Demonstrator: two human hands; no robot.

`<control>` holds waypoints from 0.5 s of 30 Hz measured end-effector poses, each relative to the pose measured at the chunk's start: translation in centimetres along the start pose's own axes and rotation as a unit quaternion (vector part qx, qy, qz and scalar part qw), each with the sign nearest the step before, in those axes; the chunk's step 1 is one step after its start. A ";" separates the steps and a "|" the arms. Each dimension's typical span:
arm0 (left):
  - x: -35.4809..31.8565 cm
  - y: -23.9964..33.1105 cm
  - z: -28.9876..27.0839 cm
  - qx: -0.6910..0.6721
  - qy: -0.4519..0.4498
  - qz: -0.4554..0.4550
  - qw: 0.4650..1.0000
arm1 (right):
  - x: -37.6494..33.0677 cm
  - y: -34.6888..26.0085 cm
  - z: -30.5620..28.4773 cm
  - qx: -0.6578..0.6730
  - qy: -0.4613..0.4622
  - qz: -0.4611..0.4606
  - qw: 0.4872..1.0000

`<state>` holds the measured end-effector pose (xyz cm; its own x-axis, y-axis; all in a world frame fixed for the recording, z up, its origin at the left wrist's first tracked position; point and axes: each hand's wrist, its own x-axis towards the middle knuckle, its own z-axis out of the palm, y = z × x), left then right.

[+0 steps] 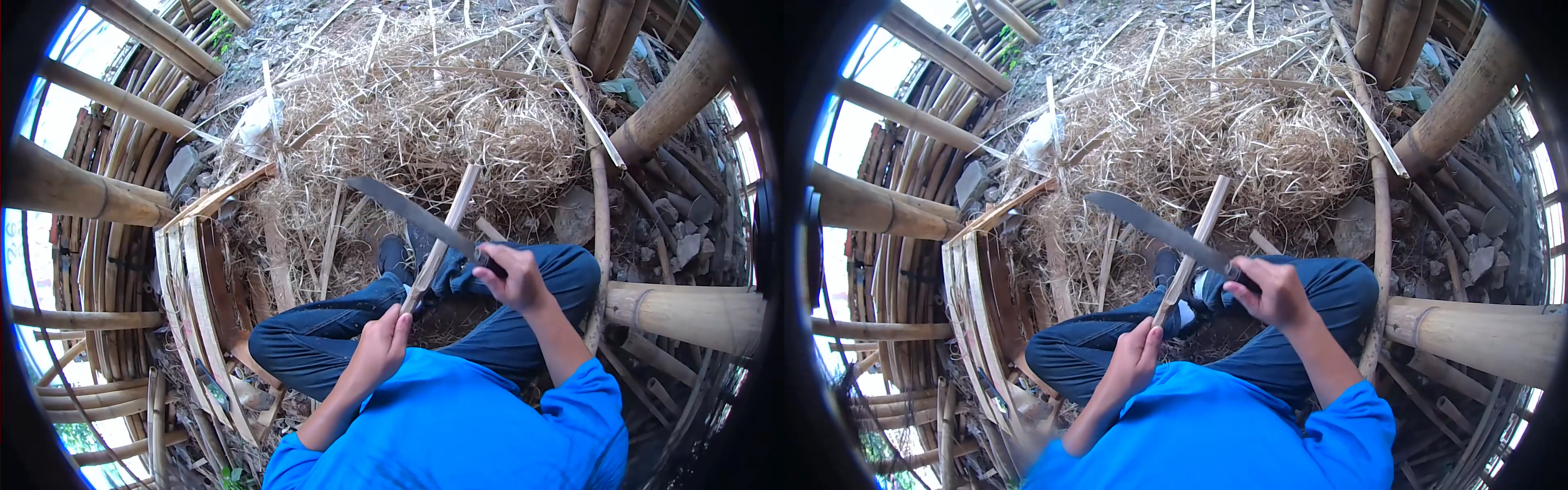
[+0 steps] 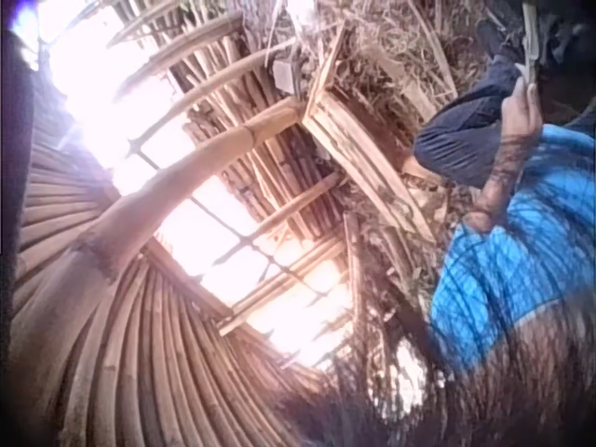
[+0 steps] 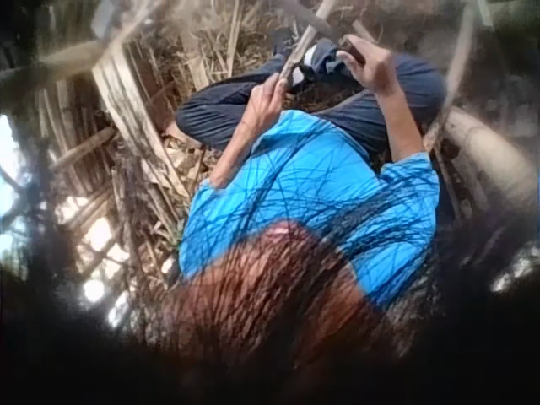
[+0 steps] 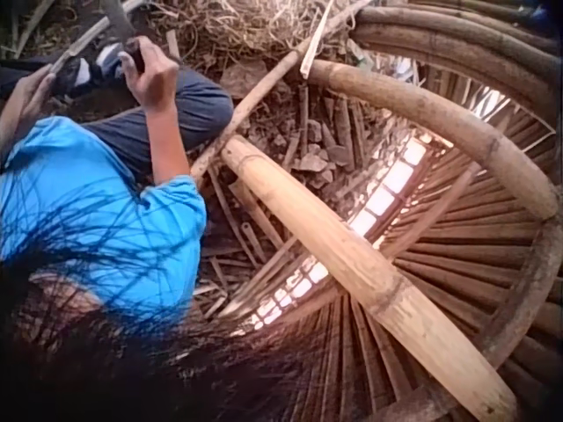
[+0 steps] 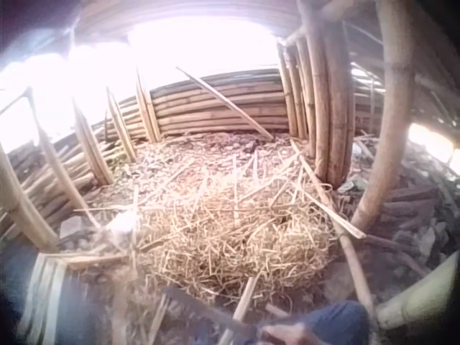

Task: The person strips bark from a wooden stick using a large knife while seated on the ground.

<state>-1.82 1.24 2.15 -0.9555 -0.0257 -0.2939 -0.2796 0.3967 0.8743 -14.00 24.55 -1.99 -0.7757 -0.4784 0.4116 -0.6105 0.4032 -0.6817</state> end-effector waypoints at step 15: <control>-0.7 0.0 -0.2 -0.009 -0.021 -0.021 1.000 | 0.6 0.2 -0.7 0.049 0.033 0.036 0.998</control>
<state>-1.22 1.09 2.44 -0.9381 -0.0028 -0.3464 -0.3215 0.3791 0.8677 -14.74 24.90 -1.48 -0.8276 -0.3969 0.3970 -0.5371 0.3541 -0.7656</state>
